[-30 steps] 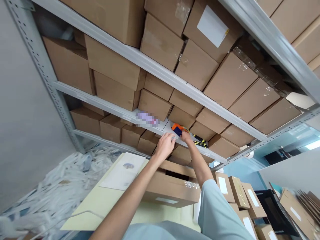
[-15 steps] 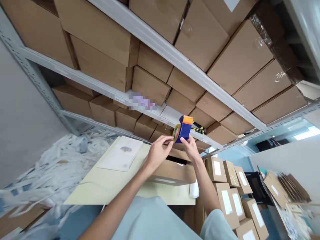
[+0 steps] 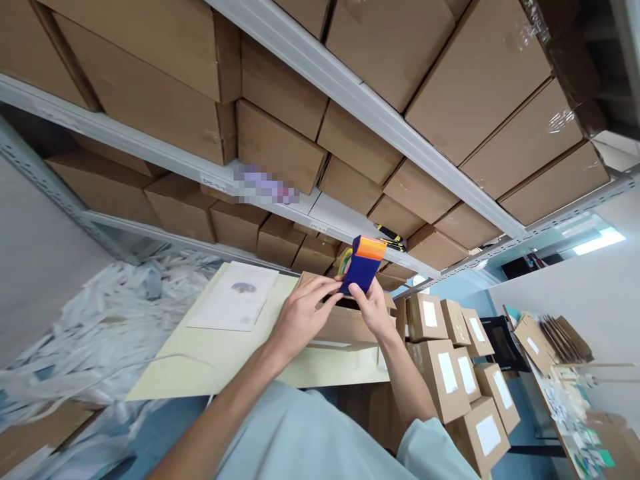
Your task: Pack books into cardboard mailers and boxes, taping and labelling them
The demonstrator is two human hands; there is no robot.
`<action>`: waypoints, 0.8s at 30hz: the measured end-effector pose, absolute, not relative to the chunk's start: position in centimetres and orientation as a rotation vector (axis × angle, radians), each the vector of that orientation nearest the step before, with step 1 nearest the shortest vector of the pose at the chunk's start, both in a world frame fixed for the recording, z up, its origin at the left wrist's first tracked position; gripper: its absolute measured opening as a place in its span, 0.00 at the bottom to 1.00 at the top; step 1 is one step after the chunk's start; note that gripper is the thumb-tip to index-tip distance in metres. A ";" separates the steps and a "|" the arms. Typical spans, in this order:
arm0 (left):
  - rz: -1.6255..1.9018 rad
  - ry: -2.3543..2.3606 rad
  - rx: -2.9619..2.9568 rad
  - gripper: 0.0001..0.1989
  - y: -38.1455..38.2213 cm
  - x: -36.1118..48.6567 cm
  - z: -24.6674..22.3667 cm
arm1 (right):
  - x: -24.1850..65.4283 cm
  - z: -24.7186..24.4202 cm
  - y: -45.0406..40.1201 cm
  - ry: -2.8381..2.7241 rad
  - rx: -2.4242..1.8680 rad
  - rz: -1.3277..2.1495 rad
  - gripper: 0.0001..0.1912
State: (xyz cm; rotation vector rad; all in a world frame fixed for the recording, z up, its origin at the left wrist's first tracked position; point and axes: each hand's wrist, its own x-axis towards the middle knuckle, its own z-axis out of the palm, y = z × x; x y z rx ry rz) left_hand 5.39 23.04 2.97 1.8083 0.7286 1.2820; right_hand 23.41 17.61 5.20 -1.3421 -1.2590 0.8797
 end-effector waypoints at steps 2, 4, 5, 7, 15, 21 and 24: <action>1.304 0.793 1.734 0.15 23.6 3.9 4.4 | 23.5 4.6 17.2 -1.327 -1.361 0.866 0.34; 1.308 0.835 1.659 0.19 24.4 2.2 6.1 | 23.7 4.2 16.6 -1.433 -1.387 0.868 0.32; 1.288 0.828 1.651 0.20 24.8 1.4 7.0 | 23.7 4.1 16.3 -1.499 -1.408 0.857 0.31; 1.222 0.774 1.700 0.21 25.6 0.2 8.5 | 24.0 4.1 15.6 -1.655 -1.460 0.771 0.27; 1.135 0.561 1.989 0.15 25.0 -1.7 10.0 | 25.8 5.3 14.4 -2.150 -1.465 0.156 0.09; 1.259 0.487 2.108 0.15 24.4 -1.5 10.4 | 27.0 6.7 14.4 -2.295 -1.311 -0.147 0.09; 1.296 0.448 2.154 0.16 24.1 -1.1 10.4 | 27.3 7.3 14.3 -2.334 -1.271 -0.230 0.09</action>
